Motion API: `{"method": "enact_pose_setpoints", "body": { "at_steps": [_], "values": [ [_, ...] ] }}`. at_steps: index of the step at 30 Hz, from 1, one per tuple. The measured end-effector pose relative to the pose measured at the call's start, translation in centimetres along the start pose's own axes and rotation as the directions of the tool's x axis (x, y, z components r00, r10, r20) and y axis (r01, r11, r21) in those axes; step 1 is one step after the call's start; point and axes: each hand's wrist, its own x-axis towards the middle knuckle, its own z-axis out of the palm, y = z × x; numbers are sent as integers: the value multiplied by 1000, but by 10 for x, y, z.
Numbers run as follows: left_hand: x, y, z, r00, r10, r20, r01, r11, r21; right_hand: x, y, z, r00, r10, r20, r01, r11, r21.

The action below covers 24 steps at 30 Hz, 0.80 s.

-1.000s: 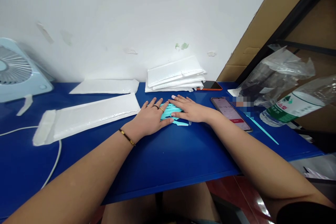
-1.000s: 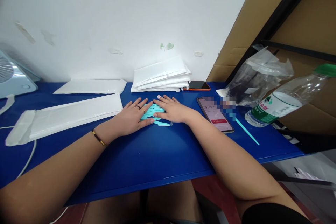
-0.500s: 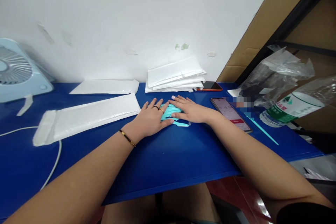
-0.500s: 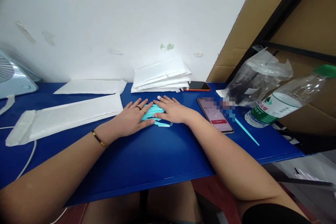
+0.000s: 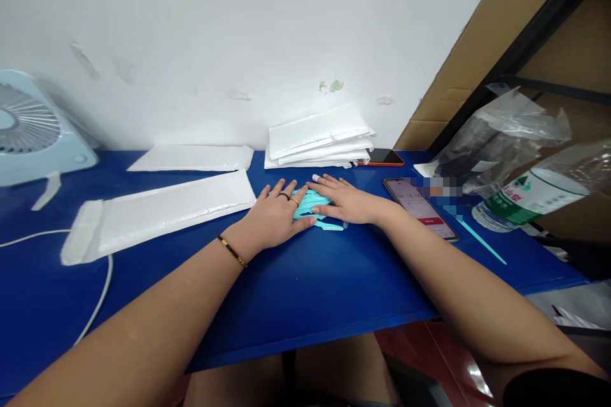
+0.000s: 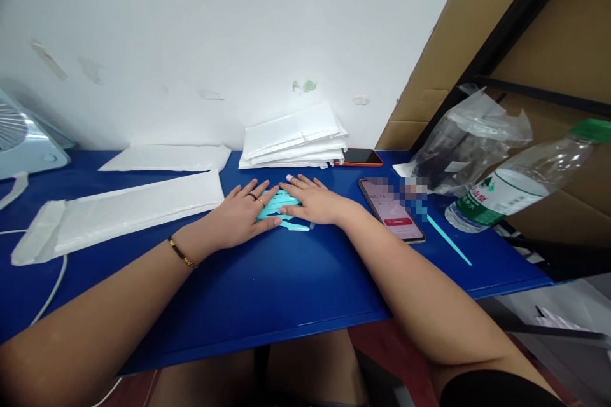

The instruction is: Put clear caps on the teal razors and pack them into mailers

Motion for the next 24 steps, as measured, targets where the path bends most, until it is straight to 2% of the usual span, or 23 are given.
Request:
{"method": "enact_pose_setpoints", "body": {
  "at_steps": [4,9,18,24],
  "values": [
    [2,-2,-3,998,10,-61,-10,1000,-13,1,0,-2,991,-99,-86,98,995,-10],
    [4,-5,-9,989,-4,-149,-10,995,-95,1,-3,-8,957,-208,-203,211,977,-5],
    [7,-10,-19,985,-85,-151,36,953,-301,-2,-7,-14,947,-195,-253,229,967,110],
    [3,-8,-24,981,-146,-127,97,938,-334,-4,-7,-15,961,-114,-253,180,949,258]
  ]
}}
